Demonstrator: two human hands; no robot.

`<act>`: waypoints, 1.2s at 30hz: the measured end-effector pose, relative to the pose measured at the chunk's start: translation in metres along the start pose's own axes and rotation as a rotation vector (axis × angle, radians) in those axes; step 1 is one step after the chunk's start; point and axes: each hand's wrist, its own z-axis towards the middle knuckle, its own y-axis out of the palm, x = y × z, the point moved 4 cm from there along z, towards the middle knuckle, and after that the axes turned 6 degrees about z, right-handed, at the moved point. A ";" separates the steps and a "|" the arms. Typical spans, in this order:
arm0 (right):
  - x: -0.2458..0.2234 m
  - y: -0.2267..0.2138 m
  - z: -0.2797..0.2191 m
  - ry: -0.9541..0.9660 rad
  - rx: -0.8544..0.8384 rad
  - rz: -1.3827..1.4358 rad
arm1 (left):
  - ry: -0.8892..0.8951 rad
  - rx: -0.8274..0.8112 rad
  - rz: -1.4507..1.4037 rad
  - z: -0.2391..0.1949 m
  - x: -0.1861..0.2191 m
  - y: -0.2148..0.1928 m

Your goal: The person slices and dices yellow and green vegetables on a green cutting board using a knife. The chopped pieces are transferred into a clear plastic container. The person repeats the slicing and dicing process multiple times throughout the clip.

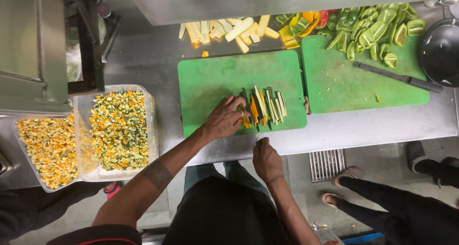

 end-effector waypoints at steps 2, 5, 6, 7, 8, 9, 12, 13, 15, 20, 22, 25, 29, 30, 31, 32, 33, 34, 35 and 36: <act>-0.008 -0.009 -0.006 -0.060 0.025 0.085 | -0.005 0.042 0.002 0.001 0.003 -0.005; -0.013 -0.026 -0.009 -0.110 0.052 0.163 | -0.097 0.110 0.001 0.009 0.002 -0.017; -0.012 -0.032 -0.011 -0.117 0.059 0.181 | -0.140 0.131 -0.003 0.012 0.001 -0.021; -0.008 -0.037 -0.011 -0.062 0.036 0.195 | -0.118 0.137 0.000 0.016 0.002 -0.024; -0.003 -0.042 -0.010 -0.008 0.013 0.209 | -0.096 0.143 0.002 0.022 0.001 -0.028; 0.001 -0.046 -0.009 0.045 -0.013 0.222 | -0.078 0.150 0.005 0.026 0.000 -0.032; 0.016 -0.059 0.002 0.317 0.066 0.270 | 0.010 -0.080 0.004 0.050 0.000 -0.028; 0.013 -0.065 0.009 0.204 0.182 0.169 | 0.049 -0.188 0.036 0.057 0.002 -0.022; 0.005 -0.073 0.026 -0.028 0.407 -0.040 | 0.128 -0.401 0.104 0.072 0.004 -0.008; -0.012 -0.042 0.065 -0.280 0.419 0.157 | 0.362 -0.571 0.493 0.100 0.001 0.020; -0.022 -0.025 0.068 -0.357 0.403 0.177 | 0.414 -0.608 0.547 0.107 -0.004 0.029; -0.028 -0.008 0.069 -0.375 0.362 0.172 | 0.485 -0.607 0.556 0.110 -0.015 0.037; -0.031 -0.003 0.076 -0.505 0.235 0.212 | 0.457 -0.538 0.485 0.091 -0.040 0.043; -0.030 -0.003 0.079 -0.506 0.184 0.223 | 0.423 -0.521 0.449 0.081 -0.046 0.045; -0.031 -0.006 0.085 -0.513 0.139 0.233 | 0.379 -0.375 0.389 0.074 -0.050 0.042; -0.032 -0.010 0.090 -0.521 0.099 0.231 | 0.335 -0.230 0.329 0.064 -0.049 0.041; -0.033 -0.013 0.092 -0.527 0.057 0.230 | 0.291 -0.087 0.267 0.053 -0.047 0.040; -0.035 -0.016 0.093 -0.533 0.015 0.228 | 0.239 -0.045 0.317 0.042 -0.046 0.043; -0.036 -0.021 0.092 -0.559 -0.008 0.282 | 0.193 -0.003 0.365 0.033 -0.042 0.046; -0.037 -0.027 0.089 -0.585 -0.032 0.335 | 0.147 0.038 0.412 0.025 -0.037 0.048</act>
